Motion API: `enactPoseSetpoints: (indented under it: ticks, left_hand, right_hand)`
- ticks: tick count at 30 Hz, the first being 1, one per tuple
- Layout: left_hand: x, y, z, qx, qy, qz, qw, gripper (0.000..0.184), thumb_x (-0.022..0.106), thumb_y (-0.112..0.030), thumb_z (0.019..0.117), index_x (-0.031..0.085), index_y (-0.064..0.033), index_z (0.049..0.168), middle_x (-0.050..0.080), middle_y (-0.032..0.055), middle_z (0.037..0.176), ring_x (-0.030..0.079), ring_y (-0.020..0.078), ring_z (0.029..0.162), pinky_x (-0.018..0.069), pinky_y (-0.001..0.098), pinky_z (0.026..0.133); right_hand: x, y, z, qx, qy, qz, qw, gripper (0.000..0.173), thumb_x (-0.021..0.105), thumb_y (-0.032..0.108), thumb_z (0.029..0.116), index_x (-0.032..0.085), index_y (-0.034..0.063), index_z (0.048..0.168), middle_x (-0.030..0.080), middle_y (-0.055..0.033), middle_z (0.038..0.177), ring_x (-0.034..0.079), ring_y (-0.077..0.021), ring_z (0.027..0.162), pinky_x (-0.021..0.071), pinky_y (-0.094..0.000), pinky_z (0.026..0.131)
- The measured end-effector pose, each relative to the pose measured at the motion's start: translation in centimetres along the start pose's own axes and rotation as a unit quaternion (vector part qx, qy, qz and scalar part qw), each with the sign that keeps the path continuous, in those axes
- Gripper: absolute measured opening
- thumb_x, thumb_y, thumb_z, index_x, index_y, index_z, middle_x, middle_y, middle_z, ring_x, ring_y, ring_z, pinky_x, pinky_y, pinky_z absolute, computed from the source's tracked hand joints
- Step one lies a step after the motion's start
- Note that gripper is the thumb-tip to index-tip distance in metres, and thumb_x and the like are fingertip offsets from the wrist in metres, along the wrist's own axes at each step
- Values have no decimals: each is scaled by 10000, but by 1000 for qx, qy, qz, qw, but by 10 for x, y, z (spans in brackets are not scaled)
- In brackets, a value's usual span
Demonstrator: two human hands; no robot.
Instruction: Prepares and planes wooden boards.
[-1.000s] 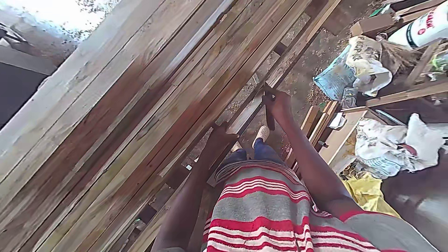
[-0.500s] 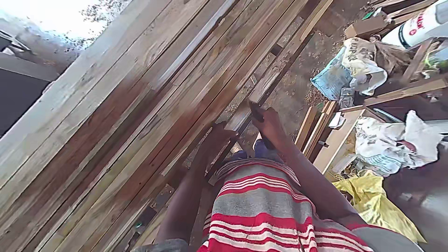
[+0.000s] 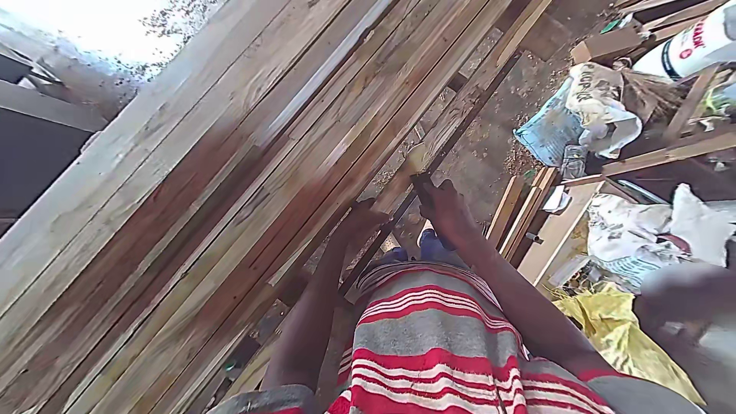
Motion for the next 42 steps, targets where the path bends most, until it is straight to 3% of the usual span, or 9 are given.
enactPoseSetpoints:
  ticks: [4,7,10,14,21,26,30,35,42]
  left_hand:
    - [1,2,0,21,-27,6,999,620,802,-226,895,523,-10,1405,661,207,1192,680,255,996,561,437,915]
    - [1,6,4,37,-74,49,995,580,830,-301,854,589,-40,1312,684,196,1151,690,291,1022,556,509,928]
    - [2,6,3,11,-98,110,989,601,821,-384,857,598,-54,1306,678,218,1158,671,361,1083,522,592,950]
    - [5,6,0,-9,-121,164,979,578,787,-442,873,606,-75,1281,693,203,1082,682,376,1014,532,611,891]
    - [9,0,-4,-14,-134,203,970,568,778,-455,887,601,-59,1253,692,200,1039,686,387,987,540,602,859]
    - [9,-4,-9,-42,-135,214,967,605,773,-477,874,597,-61,1276,687,211,1087,679,395,1023,536,612,875]
    - [10,-3,-11,-28,-151,218,964,615,776,-495,867,605,-49,1255,687,218,1082,682,408,1015,544,631,856]
    - [11,-10,-15,-56,-157,225,960,614,788,-453,869,592,-45,1284,679,235,1113,672,425,1041,536,640,876]
    - [10,-2,-15,-31,-176,188,966,564,809,-433,858,623,-65,1243,693,218,1030,678,412,976,532,656,837]
  right_hand:
    - [-39,-14,23,23,-65,91,993,510,733,312,950,633,61,1383,615,-292,1256,648,-443,1093,533,-609,907]
    - [-46,-18,49,15,-97,143,985,416,714,317,956,686,43,1268,692,-241,1125,677,-402,1039,531,-609,895]
    - [-33,-3,38,24,-56,144,988,479,704,328,972,631,40,1347,642,-269,1218,643,-426,1108,516,-611,931]
    - [-3,12,4,14,-35,134,990,461,696,351,980,640,42,1317,631,-260,1167,657,-413,1017,542,-600,842]
    - [22,17,-20,8,49,152,987,503,720,308,965,605,60,1388,638,-217,1175,664,-340,1019,556,-522,880]
    - [-17,7,-5,-84,79,205,972,475,691,123,967,570,50,1421,696,-195,1202,721,-306,973,596,-497,855]
    - [-91,19,44,-237,15,67,969,445,581,2,928,647,84,1360,679,-219,1221,677,-366,1078,535,-567,919]
    - [-104,83,79,-429,55,-269,861,407,643,-4,887,708,176,1246,657,-219,1202,609,-436,1167,476,-626,954]
    - [-53,101,81,-531,118,-432,719,281,670,-3,880,740,154,1103,664,-184,1142,591,-418,1163,460,-610,937]
Point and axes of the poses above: each hand's wrist, its own z-axis towards the middle knuckle, its own x-axis out of the palm, y = z × x, the point moved 8 cm from there along z, towards the middle knuckle
